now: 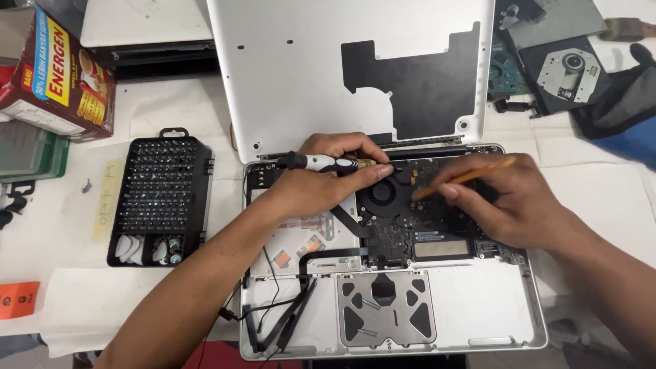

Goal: Disassembling internal components of a laptop using a screwdriver and a prying tool.

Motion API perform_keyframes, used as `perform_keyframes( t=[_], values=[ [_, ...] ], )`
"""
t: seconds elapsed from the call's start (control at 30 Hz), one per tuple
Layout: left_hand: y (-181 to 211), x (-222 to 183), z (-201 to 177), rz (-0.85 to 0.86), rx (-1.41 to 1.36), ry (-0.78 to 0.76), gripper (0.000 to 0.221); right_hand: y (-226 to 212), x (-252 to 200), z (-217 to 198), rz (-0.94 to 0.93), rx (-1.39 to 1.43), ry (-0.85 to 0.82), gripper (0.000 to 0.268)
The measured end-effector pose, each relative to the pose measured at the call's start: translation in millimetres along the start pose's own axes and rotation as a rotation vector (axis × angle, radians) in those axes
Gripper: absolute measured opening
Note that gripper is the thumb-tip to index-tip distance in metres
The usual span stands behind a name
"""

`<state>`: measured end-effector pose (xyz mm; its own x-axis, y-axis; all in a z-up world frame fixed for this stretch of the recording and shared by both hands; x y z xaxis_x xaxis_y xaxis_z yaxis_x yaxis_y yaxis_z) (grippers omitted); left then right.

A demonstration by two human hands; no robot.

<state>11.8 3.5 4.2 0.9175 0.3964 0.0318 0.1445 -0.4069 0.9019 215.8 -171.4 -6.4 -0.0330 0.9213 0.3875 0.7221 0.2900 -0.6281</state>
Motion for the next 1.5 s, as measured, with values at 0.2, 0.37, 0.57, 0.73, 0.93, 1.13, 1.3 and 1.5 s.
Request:
perform_keyframes(
  t=[0.2,0.37,0.57,0.73,0.93,1.13,1.3,1.5],
  values=[
    [-2,0,0,0.042,-0.013,0.003,0.018,6,1,2,-0.054,0.048,-0.039,0.015],
    [-7,0,2,0.056,-0.019,0.011,0.021,33,0,6,-0.057,0.026,-0.02,0.019],
    [-11,0,1,0.094,-0.042,0.008,0.02,101,-7,-28,-0.143,-0.296,0.318,0.038],
    [-4,-3,1,-0.055,-0.02,0.003,0.021,86,-2,-28,-0.053,-0.118,0.319,0.033],
    [-4,-3,0,-0.021,-0.035,0.011,0.019,85,-2,-24,-0.008,-0.11,0.309,0.034],
    [-4,-3,-1,0.002,-0.029,0.009,0.02,84,0,-22,0.077,0.071,0.297,0.034],
    [-4,-4,0,0.004,-0.035,0.007,0.02,79,-3,-20,0.118,0.166,0.288,0.03],
    [-5,-5,0,-0.013,-0.042,0.012,0.017,59,-2,-12,0.019,0.047,0.194,0.031]
  ],
)
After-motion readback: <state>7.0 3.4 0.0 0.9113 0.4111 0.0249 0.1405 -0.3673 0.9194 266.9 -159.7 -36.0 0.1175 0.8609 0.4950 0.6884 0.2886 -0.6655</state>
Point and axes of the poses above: each hand's wrist, its own x-axis towards the middle knuckle, its own z-axis out of the palm, y = z × x, the point moved 1 cm from there along x, towards the middle knuckle, and after that the axes turned 2 degrees about -y, right-handed, at the moved point
